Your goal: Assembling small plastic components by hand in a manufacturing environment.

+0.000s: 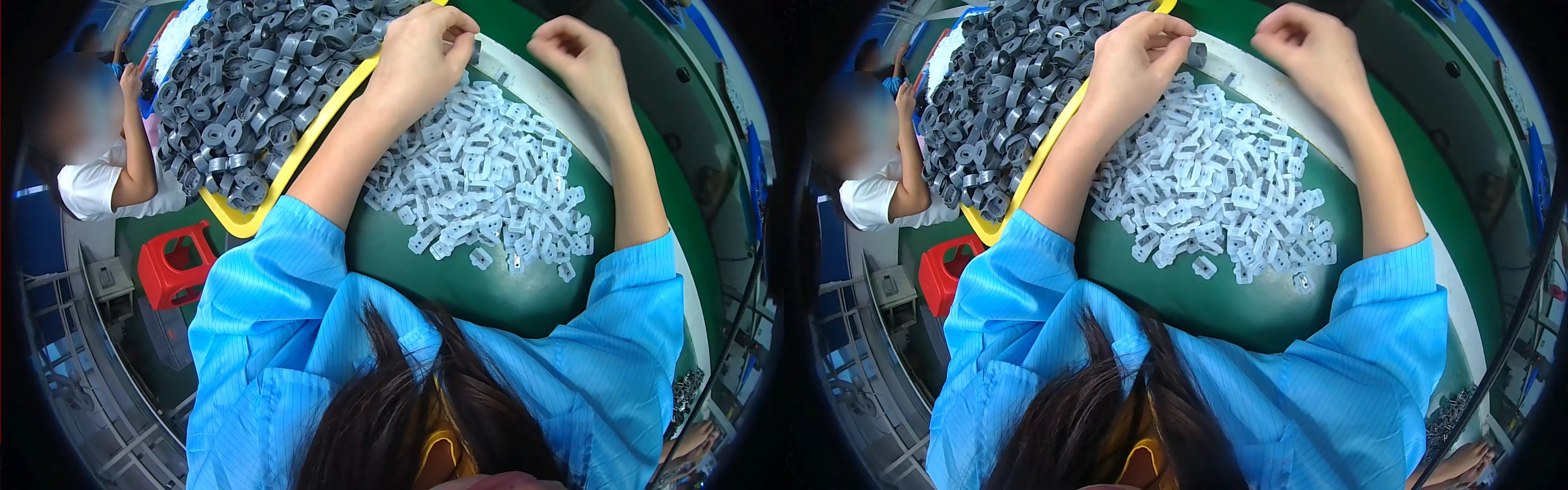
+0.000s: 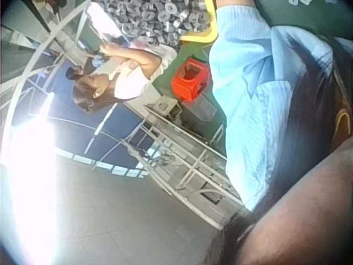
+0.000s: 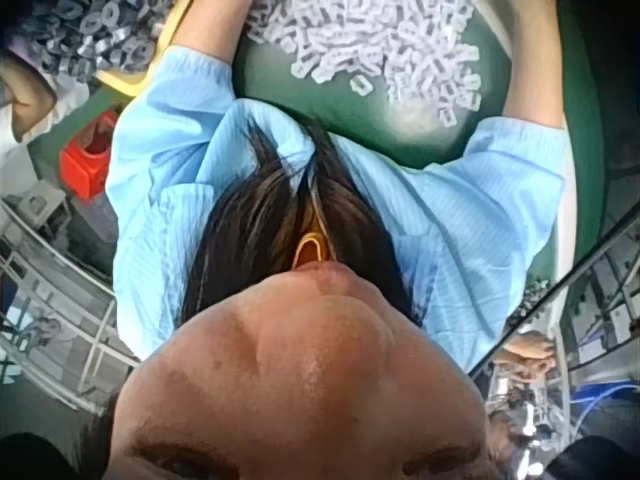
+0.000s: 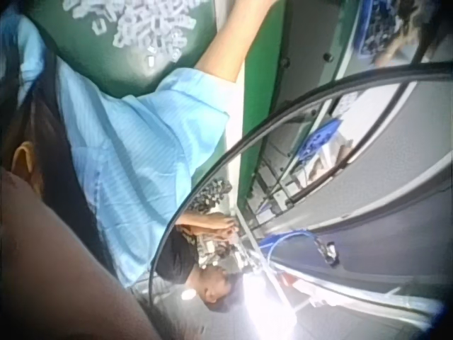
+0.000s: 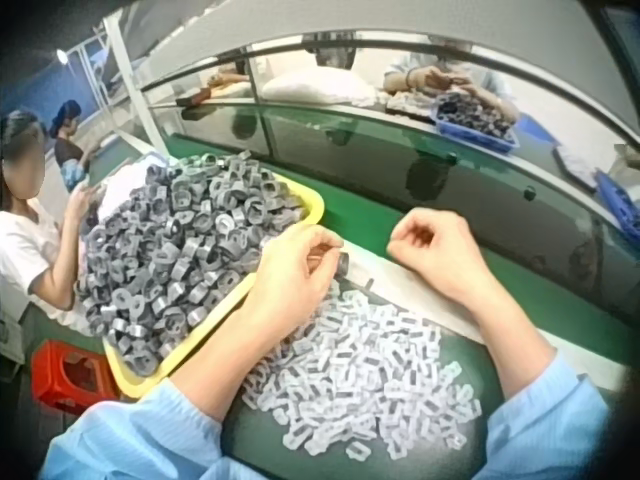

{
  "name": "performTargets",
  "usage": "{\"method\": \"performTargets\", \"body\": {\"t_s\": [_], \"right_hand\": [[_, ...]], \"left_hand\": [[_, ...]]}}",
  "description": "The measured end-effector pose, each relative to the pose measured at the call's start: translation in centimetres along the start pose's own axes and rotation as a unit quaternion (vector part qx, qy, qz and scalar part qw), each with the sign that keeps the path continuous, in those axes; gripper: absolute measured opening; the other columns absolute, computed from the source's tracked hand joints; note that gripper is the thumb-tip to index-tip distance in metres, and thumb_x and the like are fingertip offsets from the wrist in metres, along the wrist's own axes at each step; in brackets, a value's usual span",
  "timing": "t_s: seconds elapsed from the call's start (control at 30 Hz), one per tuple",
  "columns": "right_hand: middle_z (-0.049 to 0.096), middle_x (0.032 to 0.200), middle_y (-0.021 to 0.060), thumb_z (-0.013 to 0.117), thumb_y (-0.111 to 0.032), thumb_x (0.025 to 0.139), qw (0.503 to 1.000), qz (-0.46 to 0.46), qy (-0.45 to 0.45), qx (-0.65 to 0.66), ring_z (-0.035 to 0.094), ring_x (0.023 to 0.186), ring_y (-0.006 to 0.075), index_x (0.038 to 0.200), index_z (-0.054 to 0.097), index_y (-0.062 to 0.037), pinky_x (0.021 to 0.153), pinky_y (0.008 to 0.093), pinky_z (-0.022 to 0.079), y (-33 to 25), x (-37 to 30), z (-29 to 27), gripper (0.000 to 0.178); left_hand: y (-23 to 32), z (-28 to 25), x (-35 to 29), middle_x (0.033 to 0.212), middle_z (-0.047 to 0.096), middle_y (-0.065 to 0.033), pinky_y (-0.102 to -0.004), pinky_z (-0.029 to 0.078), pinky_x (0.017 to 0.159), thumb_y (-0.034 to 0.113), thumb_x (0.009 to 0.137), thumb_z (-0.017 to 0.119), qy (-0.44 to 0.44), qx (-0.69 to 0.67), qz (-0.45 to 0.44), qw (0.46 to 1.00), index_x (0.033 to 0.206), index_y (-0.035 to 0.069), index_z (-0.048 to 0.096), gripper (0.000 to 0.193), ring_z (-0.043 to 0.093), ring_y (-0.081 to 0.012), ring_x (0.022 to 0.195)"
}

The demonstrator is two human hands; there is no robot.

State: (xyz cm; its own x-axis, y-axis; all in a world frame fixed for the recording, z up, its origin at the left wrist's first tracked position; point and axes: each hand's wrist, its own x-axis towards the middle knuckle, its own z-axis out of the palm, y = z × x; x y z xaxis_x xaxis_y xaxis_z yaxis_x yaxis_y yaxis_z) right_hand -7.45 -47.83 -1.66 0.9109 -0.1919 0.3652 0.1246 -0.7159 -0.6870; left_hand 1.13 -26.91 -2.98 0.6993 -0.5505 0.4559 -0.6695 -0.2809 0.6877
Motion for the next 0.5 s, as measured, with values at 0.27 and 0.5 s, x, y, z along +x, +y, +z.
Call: {"method": "performTargets", "body": {"t_s": [0.27, 0.5], "right_hand": [[0.063, 0.069, 0.0097, 0.074, -0.011, 0.073, 0.987, 0.034, -0.138, -0.077, 0.061, 0.065, 0.0193, 0.083, 0.064, 0.0027, 0.064, 0.0311, 0.050, -3.7, -1.1, 1.4, 0.020], [0.064, 0.073, 0.0025, 0.071, -0.021, 0.082, 0.985, 0.086, -0.106, 0.105, 0.057, 0.067, 0.0096, 0.088, 0.070, -0.0018, 0.063, 0.0246, 0.045, -1.7, -0.7, -0.4, 0.020]], "left_hand": [[1.3, -0.7, 0.5, 0.108, 0.065, -0.0140, -0.0291, 0.052, 0.088, 0.016, 0.084, 0.071, -0.138, 0.084, -0.027, 0.986, 0.118, 0.000, 0.061, 0.040, 0.065, -0.0188, 0.100], [2.8, -1.1, 0.3, 0.090, 0.064, -0.0152, -0.0345, 0.052, 0.070, 0.004, 0.077, 0.067, -0.042, -0.254, -0.085, 0.963, 0.106, -0.001, 0.063, 0.030, 0.065, -0.0306, 0.078]]}}
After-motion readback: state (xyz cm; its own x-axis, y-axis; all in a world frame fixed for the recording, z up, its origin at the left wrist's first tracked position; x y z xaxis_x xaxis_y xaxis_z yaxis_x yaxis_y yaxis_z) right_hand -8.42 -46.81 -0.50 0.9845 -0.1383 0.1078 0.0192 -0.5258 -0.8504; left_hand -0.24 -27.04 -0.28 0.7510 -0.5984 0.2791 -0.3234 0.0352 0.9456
